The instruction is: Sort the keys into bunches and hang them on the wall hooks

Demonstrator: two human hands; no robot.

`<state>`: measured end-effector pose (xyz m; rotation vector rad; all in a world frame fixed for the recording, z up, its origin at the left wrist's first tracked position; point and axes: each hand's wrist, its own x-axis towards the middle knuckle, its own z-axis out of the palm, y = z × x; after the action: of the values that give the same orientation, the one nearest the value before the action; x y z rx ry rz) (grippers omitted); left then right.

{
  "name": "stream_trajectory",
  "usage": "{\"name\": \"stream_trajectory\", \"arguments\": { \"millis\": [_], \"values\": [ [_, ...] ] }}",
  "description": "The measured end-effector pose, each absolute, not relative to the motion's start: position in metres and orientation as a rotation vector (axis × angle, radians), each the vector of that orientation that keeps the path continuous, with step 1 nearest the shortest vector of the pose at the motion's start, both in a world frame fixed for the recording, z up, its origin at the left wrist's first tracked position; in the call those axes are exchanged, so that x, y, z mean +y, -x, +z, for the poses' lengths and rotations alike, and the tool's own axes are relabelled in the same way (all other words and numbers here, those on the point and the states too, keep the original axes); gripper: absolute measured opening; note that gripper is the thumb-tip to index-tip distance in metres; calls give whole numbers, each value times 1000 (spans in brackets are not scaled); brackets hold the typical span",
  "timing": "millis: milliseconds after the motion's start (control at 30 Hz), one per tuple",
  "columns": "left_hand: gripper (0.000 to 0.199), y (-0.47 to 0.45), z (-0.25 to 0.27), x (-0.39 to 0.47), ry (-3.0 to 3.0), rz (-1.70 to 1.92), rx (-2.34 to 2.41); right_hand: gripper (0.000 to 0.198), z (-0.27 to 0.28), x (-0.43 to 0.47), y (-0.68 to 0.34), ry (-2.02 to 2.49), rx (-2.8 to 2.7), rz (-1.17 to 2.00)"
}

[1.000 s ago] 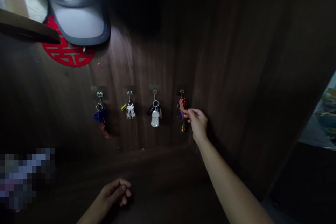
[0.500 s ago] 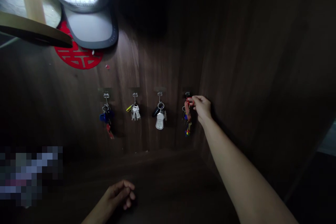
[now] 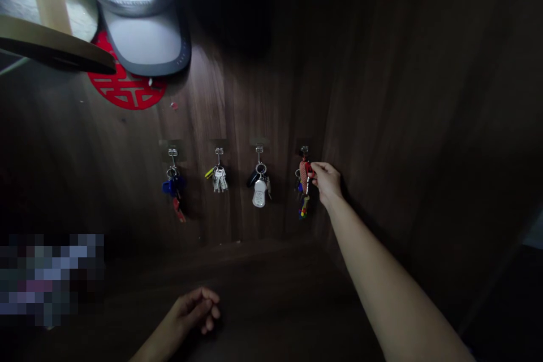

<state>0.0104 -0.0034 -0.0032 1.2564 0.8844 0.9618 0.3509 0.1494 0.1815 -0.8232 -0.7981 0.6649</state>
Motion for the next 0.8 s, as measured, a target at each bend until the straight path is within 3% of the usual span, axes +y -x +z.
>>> {"name": "stream_trajectory", "arguments": {
  "millis": [800],
  "values": [
    [40,-8,0,-9,-1286,964,898,27,74,97,-330,755,-715,881]
  ]
}}
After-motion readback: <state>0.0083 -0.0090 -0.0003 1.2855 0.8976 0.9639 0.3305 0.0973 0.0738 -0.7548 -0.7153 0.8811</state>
